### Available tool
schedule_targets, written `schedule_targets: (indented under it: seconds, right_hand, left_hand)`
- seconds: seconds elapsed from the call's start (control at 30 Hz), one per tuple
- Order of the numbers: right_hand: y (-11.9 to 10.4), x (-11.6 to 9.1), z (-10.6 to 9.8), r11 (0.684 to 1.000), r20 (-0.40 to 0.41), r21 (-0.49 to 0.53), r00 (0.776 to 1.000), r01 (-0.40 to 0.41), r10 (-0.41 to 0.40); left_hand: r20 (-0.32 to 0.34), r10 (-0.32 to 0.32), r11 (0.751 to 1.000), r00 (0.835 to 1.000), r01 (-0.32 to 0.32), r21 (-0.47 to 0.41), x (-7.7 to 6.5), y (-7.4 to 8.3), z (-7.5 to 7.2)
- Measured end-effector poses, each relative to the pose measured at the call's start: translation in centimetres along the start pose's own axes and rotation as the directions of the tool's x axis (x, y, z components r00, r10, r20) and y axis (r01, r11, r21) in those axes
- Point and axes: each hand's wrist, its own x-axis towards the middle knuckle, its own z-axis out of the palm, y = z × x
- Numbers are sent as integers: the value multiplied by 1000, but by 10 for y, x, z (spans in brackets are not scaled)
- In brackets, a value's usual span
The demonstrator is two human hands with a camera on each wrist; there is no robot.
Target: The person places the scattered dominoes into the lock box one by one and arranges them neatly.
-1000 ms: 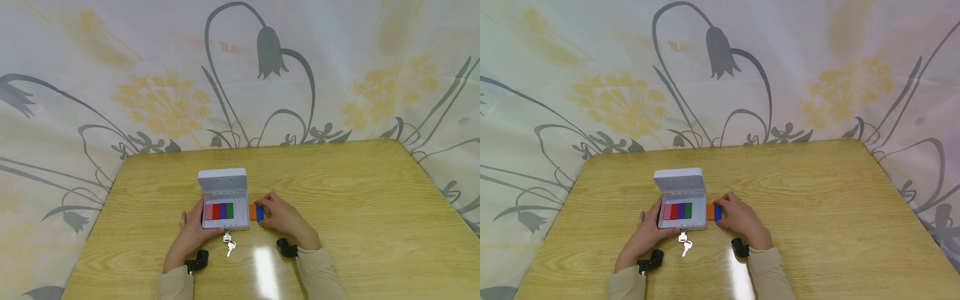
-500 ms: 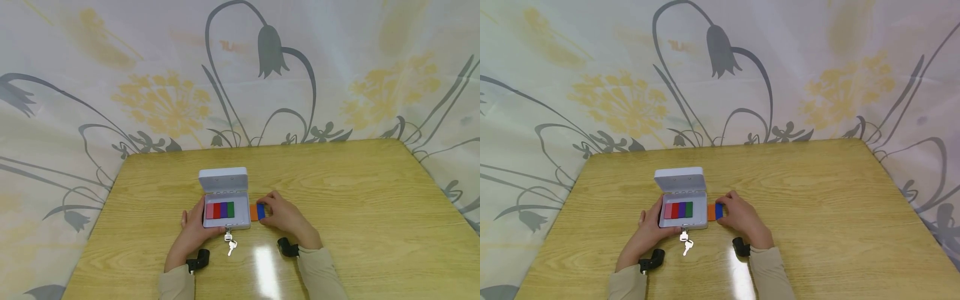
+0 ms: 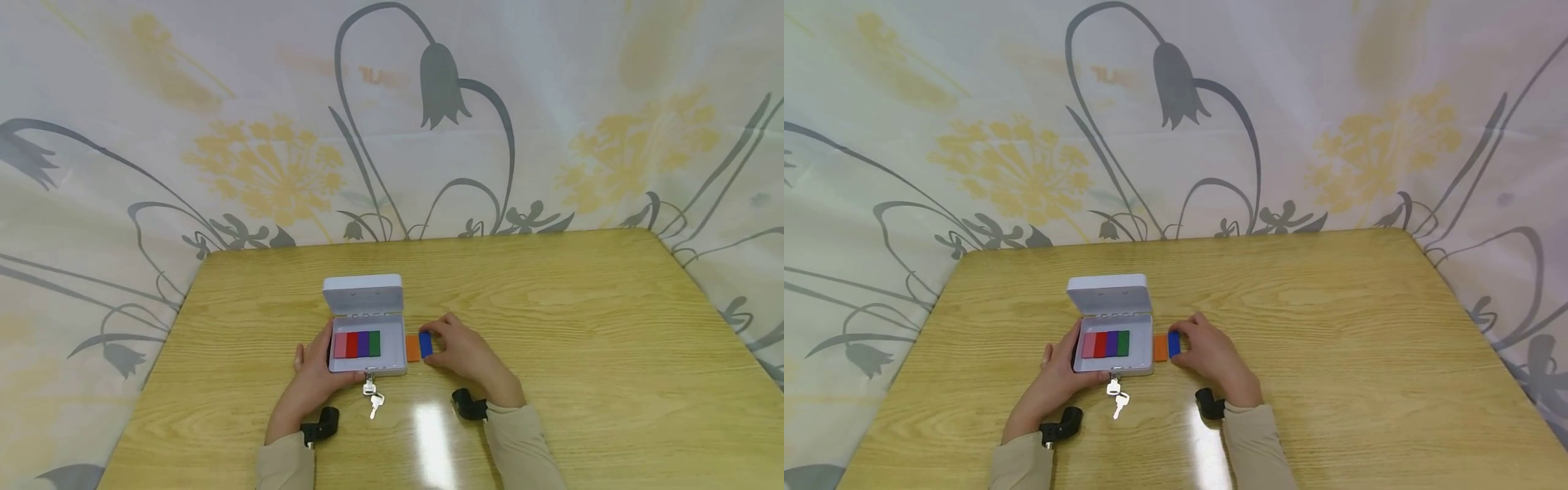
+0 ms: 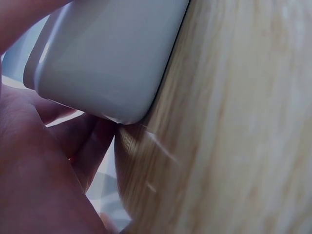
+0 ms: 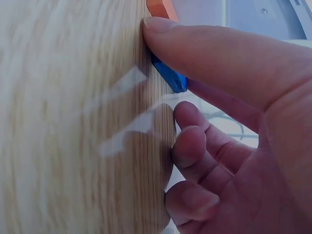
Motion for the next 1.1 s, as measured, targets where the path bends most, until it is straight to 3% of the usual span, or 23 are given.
schedule_targets:
  seconds: [0.53,1.1]
  right_hand:
    - [1,0,-7,997,-44,55,997,-56,58]
    - [3,0,-5,984,-130,173,989,-42,65]
  left_hand:
    - [1,10,1000,1000,-10,10,3,1,-1]
    - [3,-4,1000,1000,4,0,-1,1,0]
